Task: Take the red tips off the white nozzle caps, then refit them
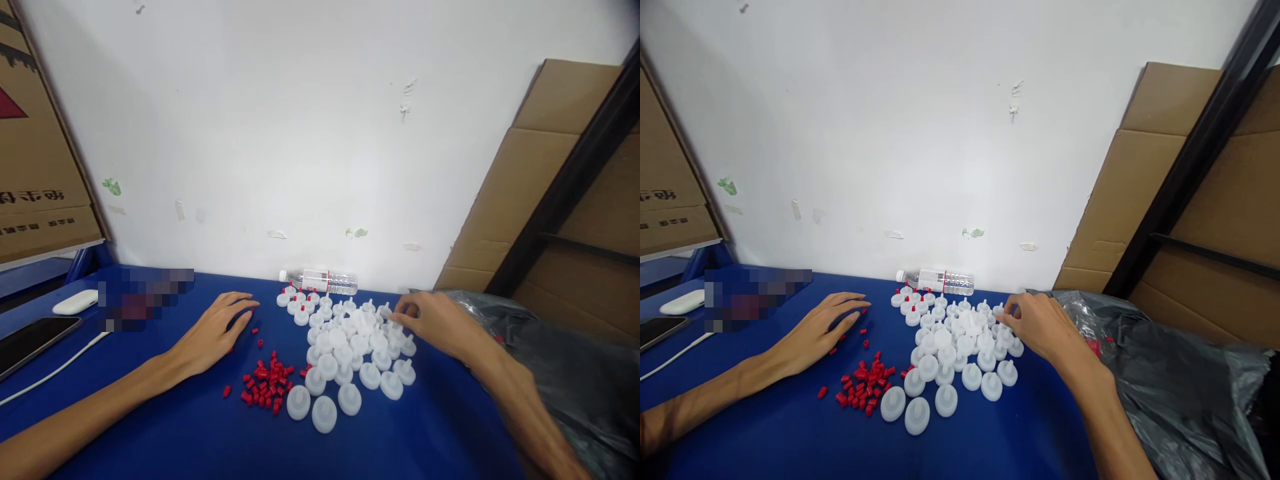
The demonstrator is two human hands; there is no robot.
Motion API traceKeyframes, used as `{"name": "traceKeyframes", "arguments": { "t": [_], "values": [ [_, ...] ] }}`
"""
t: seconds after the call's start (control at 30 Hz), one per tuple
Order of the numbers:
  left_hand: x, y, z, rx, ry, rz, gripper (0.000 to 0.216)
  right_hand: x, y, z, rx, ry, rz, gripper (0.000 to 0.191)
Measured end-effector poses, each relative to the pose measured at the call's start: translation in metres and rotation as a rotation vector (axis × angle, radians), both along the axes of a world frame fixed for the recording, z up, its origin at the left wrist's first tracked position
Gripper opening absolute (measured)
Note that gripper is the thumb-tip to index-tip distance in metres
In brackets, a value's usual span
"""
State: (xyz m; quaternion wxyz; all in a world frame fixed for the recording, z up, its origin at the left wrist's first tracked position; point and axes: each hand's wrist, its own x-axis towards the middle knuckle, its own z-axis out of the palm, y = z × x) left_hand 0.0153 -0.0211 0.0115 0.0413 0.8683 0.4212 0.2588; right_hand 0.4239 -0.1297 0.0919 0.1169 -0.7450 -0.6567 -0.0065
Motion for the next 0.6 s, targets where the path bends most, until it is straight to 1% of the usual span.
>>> {"name": "traceKeyframes", "arguments": {
  "t": [0.1,0.2,0.3,0.43,0.53,0.6],
  "values": [
    [0.0,0.001,0.0,-0.005,0.012,0.001,0.048,-0.005,0.001,0.002,0.084,-0.025,-0.005,0.018],
    [0.005,0.008,0.005,0.004,0.02,-0.01,0.048,-0.01,0.002,0.002,0.171,-0.056,0.0,0.017],
    [0.019,0.022,0.017,0.005,0.042,-0.039,0.048,-0.016,0.004,0.0,0.261,-0.083,0.021,0.02],
    [0.048,0.044,0.033,-0.001,0.103,-0.127,0.044,-0.024,0.006,-0.003,0.37,-0.093,0.08,0.021],
    [0.062,0.055,0.037,-0.026,0.158,-0.143,0.036,-0.031,0.007,-0.006,0.442,-0.093,0.143,0.019],
    [0.065,0.059,0.038,-0.041,0.184,-0.137,0.03,-0.036,0.007,-0.007,0.49,-0.097,0.178,0.018]
  ]
}}
